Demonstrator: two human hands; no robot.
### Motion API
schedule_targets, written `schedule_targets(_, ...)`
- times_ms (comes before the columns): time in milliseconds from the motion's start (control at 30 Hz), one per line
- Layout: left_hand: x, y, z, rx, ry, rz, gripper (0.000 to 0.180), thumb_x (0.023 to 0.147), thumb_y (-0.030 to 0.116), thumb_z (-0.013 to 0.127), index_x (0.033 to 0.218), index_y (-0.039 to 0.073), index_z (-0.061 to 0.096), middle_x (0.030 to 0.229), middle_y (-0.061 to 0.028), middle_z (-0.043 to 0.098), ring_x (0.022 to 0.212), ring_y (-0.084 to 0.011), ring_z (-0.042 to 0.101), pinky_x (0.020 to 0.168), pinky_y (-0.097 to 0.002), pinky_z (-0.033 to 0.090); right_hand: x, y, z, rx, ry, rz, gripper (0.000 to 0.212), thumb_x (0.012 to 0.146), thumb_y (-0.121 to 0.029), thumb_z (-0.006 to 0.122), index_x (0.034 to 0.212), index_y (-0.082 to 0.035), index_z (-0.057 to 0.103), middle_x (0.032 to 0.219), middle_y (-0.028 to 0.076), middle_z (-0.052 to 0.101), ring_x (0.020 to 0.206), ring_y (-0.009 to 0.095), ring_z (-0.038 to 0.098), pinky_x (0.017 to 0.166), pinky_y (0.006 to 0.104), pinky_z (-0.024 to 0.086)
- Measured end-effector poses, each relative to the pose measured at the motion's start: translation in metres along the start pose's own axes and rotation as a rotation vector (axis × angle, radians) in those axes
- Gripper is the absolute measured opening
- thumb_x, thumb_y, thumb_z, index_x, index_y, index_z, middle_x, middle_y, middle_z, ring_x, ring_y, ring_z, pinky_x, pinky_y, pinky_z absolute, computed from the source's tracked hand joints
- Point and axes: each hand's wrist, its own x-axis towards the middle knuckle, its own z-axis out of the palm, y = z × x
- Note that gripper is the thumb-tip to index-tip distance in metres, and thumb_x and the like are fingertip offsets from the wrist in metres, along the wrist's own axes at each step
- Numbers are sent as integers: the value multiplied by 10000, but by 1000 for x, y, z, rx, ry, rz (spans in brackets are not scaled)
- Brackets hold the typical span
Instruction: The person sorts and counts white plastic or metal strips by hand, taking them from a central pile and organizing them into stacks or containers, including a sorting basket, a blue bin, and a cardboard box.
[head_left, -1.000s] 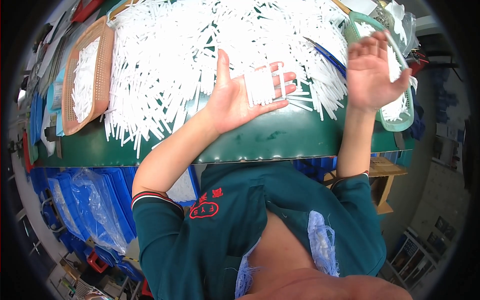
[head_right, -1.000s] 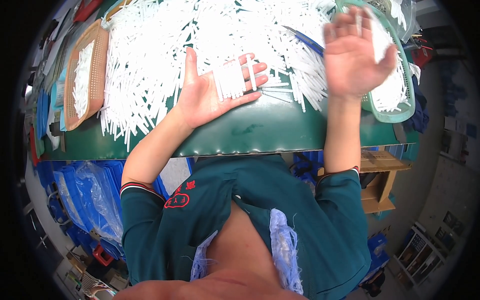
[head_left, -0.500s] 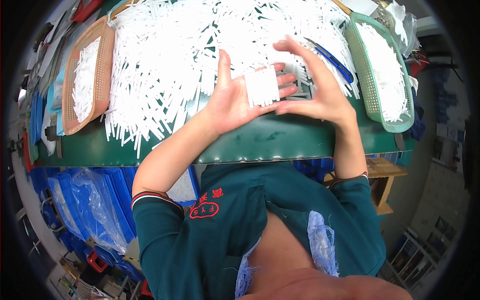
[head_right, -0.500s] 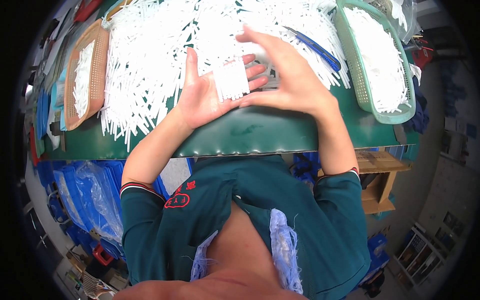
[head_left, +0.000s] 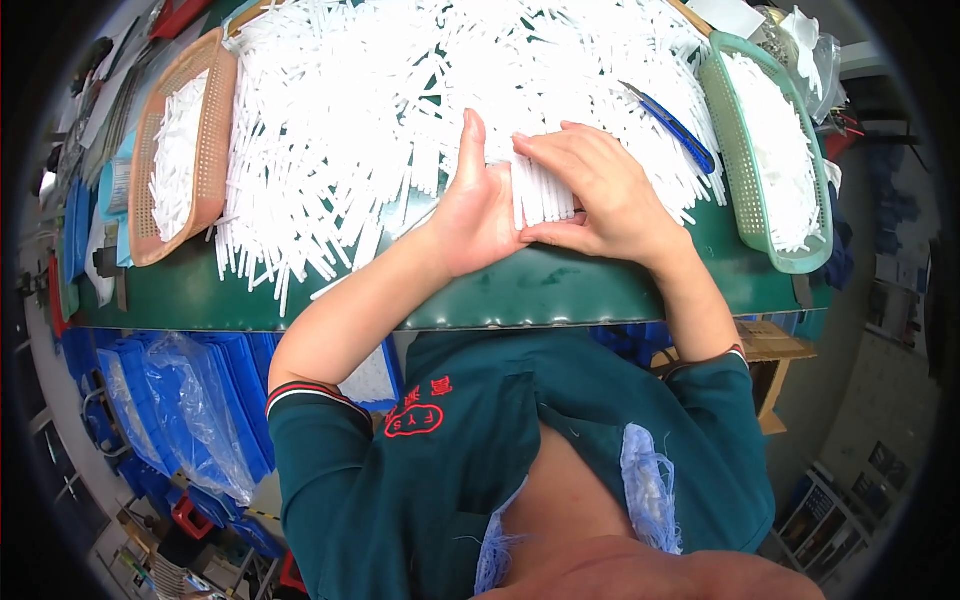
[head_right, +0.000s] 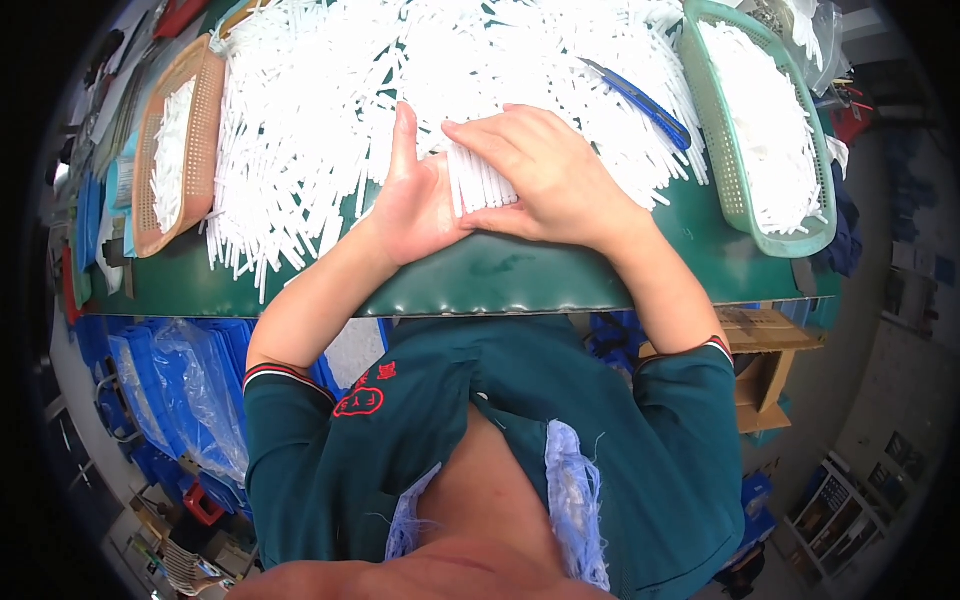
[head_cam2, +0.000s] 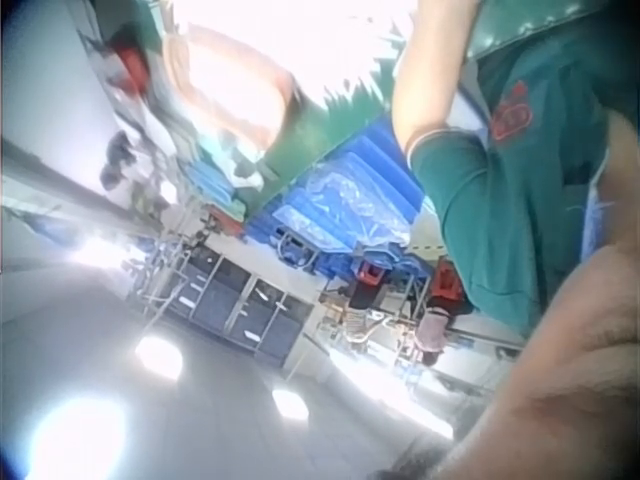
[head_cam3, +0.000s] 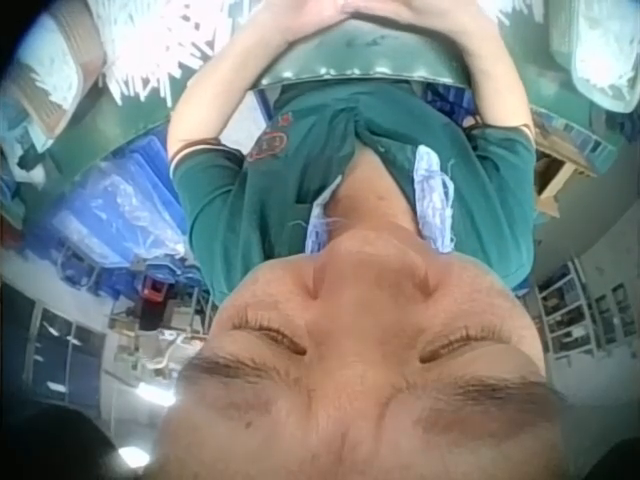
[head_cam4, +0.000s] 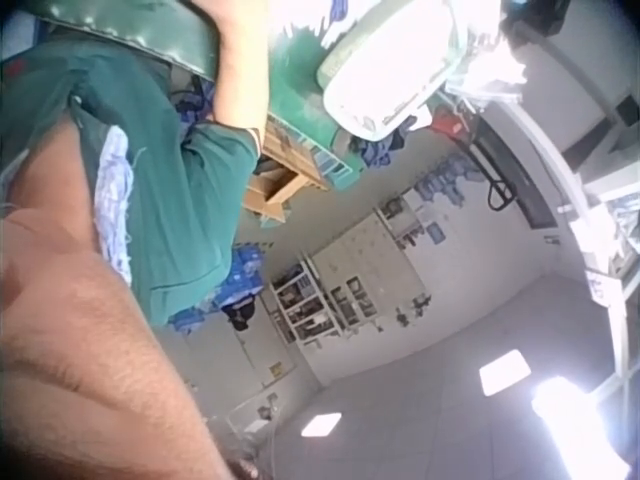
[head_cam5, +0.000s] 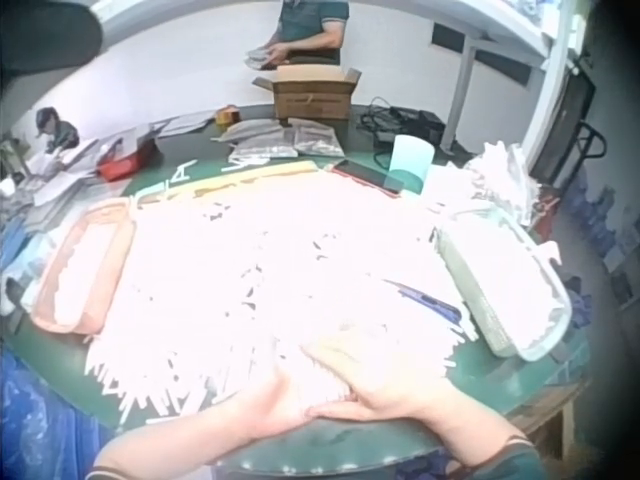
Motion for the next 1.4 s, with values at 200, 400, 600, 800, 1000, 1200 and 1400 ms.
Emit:
schedule_targets(200, -2, 0, -4, 8, -106, 78, 554, 929, 349, 376, 1304, -47, 278, 1264, -183, 421, 1170, -318, 436, 986, -417, 375, 0, -4, -6, 132, 73, 78, 824, 584, -327, 758, 1273, -43, 404, 1106, 108, 563, 971, 300, 540, 885, 392, 407)
schedule_targets(400, -7, 1, -4, 69, -128, -18, 471, 835, -2, 455, 1285, -55, 327, 1246, -191, 448, 1172, -303, 447, 985, -417, 384, -7, 10, -8, 315, 264, 192, 631, 733, -184, 672, 1286, -44, 403, 1098, 103, 576, 1004, 247, 545, 868, 334, 414)
schedule_targets(600, -6, 2, -3, 93, -187, -28, 461, 843, 6, 454, 1284, -57, 334, 1241, -179, 460, 1180, -284, 444, 984, -414, 383, -8, 17, -8, 563, 248, 329, 259, 888, -138, 484, 1098, -18, 577, 1089, 111, 578, 1007, 188, 535, 864, 291, 409)
schedule_targets(800, -8, 0, -4, 118, -146, 5, 406, 854, 17, 457, 1245, -53, 376, 1228, -165, 469, 1155, -268, 469, 968, -403, 409, -6, 9, -11, 542, 32, 294, 245, 904, -158, 454, 999, -17, 630, 1159, 138, 535, 1062, 218, 507, 882, 316, 402)
schedule_targets(1000, -9, -2, -4, 120, -134, -6, 382, 872, 47, 463, 1235, -45, 387, 1218, -155, 476, 1131, -264, 490, 955, -399, 427, -7, 8, -12, 553, -10, 302, 264, 908, -189, 452, 1011, -19, 626, 1159, 135, 537, 1072, 222, 502, 880, 313, 402)
schedule_targets(1200, -1, 2, -8, -62, -177, -34, 614, 914, 436, 314, 1288, -51, 311, 1273, -205, 418, 1166, -313, 448, 963, -440, 395, -5, 5, -9, 731, 209, 451, 296, 924, -233, 442, 1109, -50, 582, 1128, 107, 561, 1014, 199, 526, 881, 307, 400)
schedule_targets(1400, -2, 8, 1, -115, -141, -54, 1019, 751, 770, 120, 1321, -63, 255, 1304, -240, 376, 1198, -348, 406, 979, -471, 350, -5, 15, -6, 689, 350, 428, 370, 951, -270, 383, 1109, 15, 560, 1109, 117, 575, 1079, 200, 506, 933, 299, 361)
